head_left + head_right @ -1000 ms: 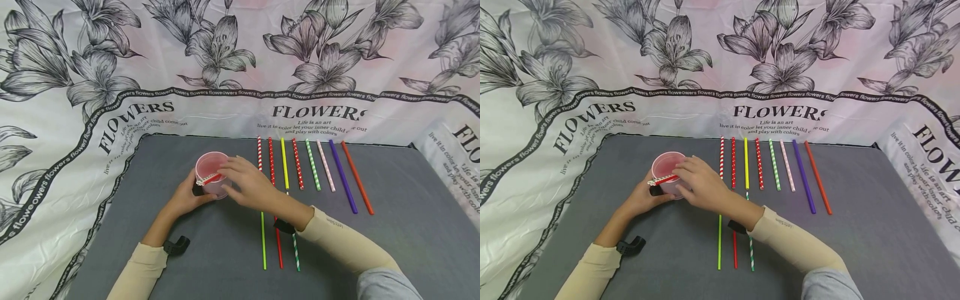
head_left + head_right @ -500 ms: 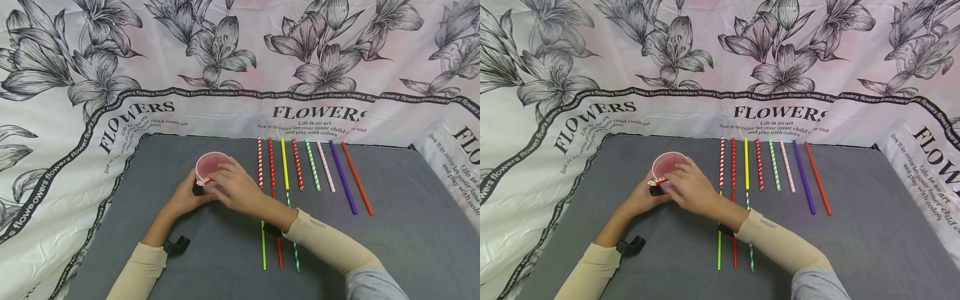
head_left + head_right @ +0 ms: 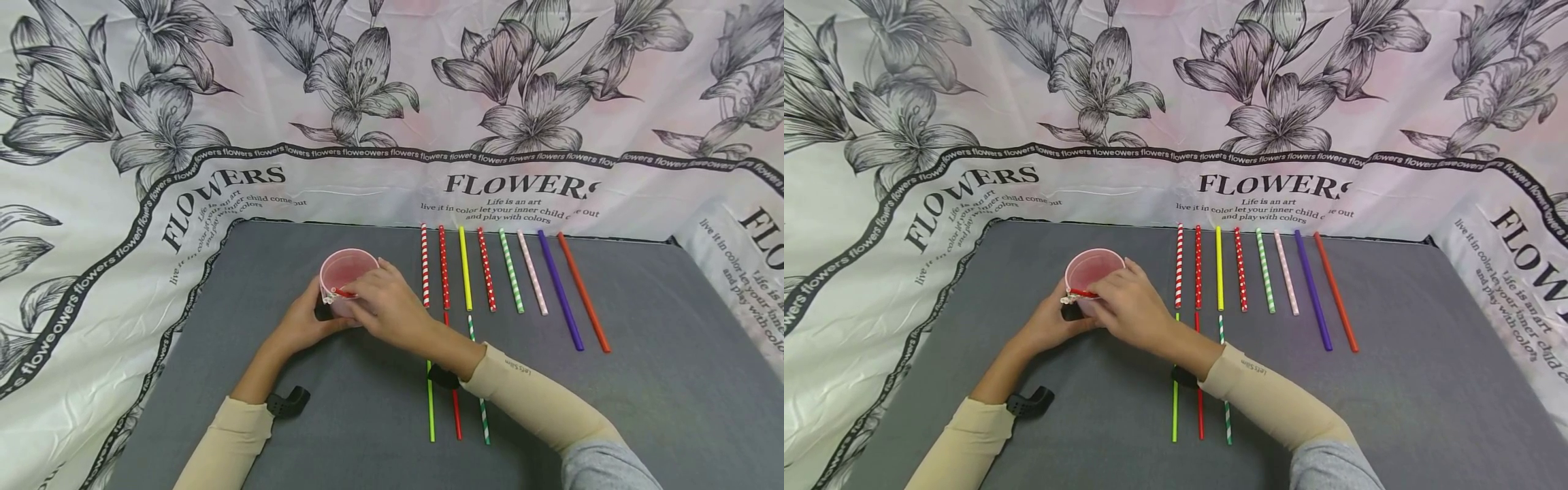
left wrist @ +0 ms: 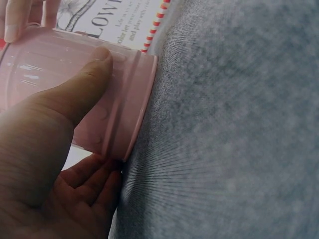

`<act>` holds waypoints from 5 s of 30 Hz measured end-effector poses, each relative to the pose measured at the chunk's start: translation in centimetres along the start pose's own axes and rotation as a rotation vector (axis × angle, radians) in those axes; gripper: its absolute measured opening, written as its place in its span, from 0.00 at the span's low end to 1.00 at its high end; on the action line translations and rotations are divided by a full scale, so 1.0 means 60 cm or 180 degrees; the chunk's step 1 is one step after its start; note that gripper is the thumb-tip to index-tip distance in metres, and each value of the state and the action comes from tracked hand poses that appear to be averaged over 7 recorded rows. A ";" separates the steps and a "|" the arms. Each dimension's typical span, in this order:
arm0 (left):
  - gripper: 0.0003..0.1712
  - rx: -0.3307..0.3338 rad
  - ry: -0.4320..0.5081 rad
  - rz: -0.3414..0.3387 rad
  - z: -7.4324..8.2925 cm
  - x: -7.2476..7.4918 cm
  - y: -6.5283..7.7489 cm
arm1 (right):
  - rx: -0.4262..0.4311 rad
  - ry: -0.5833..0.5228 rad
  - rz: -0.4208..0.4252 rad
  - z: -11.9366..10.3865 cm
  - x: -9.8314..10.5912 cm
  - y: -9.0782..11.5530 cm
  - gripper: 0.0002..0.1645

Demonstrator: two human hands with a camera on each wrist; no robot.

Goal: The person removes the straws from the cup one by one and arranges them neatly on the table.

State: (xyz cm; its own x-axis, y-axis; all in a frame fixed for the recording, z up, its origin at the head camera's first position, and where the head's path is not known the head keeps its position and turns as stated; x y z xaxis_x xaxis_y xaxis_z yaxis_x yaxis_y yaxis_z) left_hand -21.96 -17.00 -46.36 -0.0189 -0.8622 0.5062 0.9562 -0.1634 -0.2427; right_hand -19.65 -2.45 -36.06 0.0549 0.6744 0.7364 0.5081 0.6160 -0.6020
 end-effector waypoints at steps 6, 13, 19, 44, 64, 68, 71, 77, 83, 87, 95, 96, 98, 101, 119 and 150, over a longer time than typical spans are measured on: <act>0.59 -0.0017 -0.0019 0.0019 0.002 0.000 0.000 | -0.0182 -0.0180 0.0065 0.004 0.005 0.000 0.09; 0.58 0.0004 -0.0031 0.0046 0.002 0.003 -0.001 | -0.0258 -0.0409 0.0141 0.004 0.013 -0.001 0.09; 0.58 0.0023 -0.0002 0.0030 0.002 0.003 -0.001 | -0.0240 -0.0437 0.0274 -0.001 0.028 -0.001 0.06; 0.57 0.0060 0.0036 0.0022 0.000 0.001 -0.002 | -0.0237 -0.1444 0.1113 -0.004 0.132 0.014 0.16; 0.58 0.0077 0.0037 0.0056 -0.001 0.003 0.001 | -0.0644 -0.1439 0.1051 0.014 0.177 0.057 0.21; 0.59 0.0029 0.0056 0.0058 -0.001 0.003 0.000 | -0.0801 -0.1326 0.0868 0.026 0.175 0.077 0.24; 0.59 -0.0004 0.0062 0.0046 0.000 0.001 -0.001 | -0.0894 -0.1239 0.0832 0.039 0.182 0.093 0.23; 0.58 0.0013 0.0066 0.0079 -0.001 0.002 -0.002 | -0.1136 -0.0899 0.0728 0.065 0.204 0.125 0.24; 0.56 0.0034 0.0078 0.0080 -0.002 0.003 0.000 | -0.1301 -0.0484 0.0509 0.082 0.213 0.155 0.23; 0.57 0.0008 0.0036 0.0079 -0.003 0.003 0.002 | -0.1536 -0.0461 0.0334 0.094 0.209 0.177 0.22; 0.57 -0.0028 0.0043 0.0073 -0.004 0.002 0.002 | -0.1847 -0.0521 0.0107 0.117 0.196 0.214 0.20; 0.57 -0.0022 0.0053 0.0072 -0.004 0.002 0.002 | -0.1897 -0.0516 0.0068 0.120 0.194 0.219 0.21; 0.57 -0.0007 0.0066 0.0069 -0.004 0.002 0.001 | -0.2007 -0.0525 -0.0012 0.124 0.191 0.228 0.21; 0.57 0.0006 0.0058 0.0060 -0.003 0.003 0.000 | -0.2160 -0.0511 -0.0151 0.129 0.187 0.241 0.22; 0.56 0.0019 0.0030 0.0047 0.002 0.004 -0.002 | -0.2735 -0.0564 -0.0757 0.157 0.157 0.317 0.25; 0.56 0.0001 0.0035 0.0062 0.002 0.003 -0.001 | -0.2993 -0.0532 -0.1058 0.159 0.146 0.347 0.30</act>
State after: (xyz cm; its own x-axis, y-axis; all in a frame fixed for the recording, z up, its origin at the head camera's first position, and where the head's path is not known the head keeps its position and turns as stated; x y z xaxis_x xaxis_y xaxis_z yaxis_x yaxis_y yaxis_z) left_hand -21.99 -17.08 -46.17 -0.0035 -0.8704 0.4923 0.9565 -0.1464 -0.2522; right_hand -16.78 20.15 -45.08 -0.2972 0.6198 0.7263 0.9509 0.2608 0.1666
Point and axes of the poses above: each hand's wrist, its own y-axis away from the middle knuckle, its own x-axis out of the back of the hand, z = x × y, the point moved 8 cm from there along -y, towards the middle knuckle, and after that the axes turned 4 degrees about z, right-handed, at the moved point
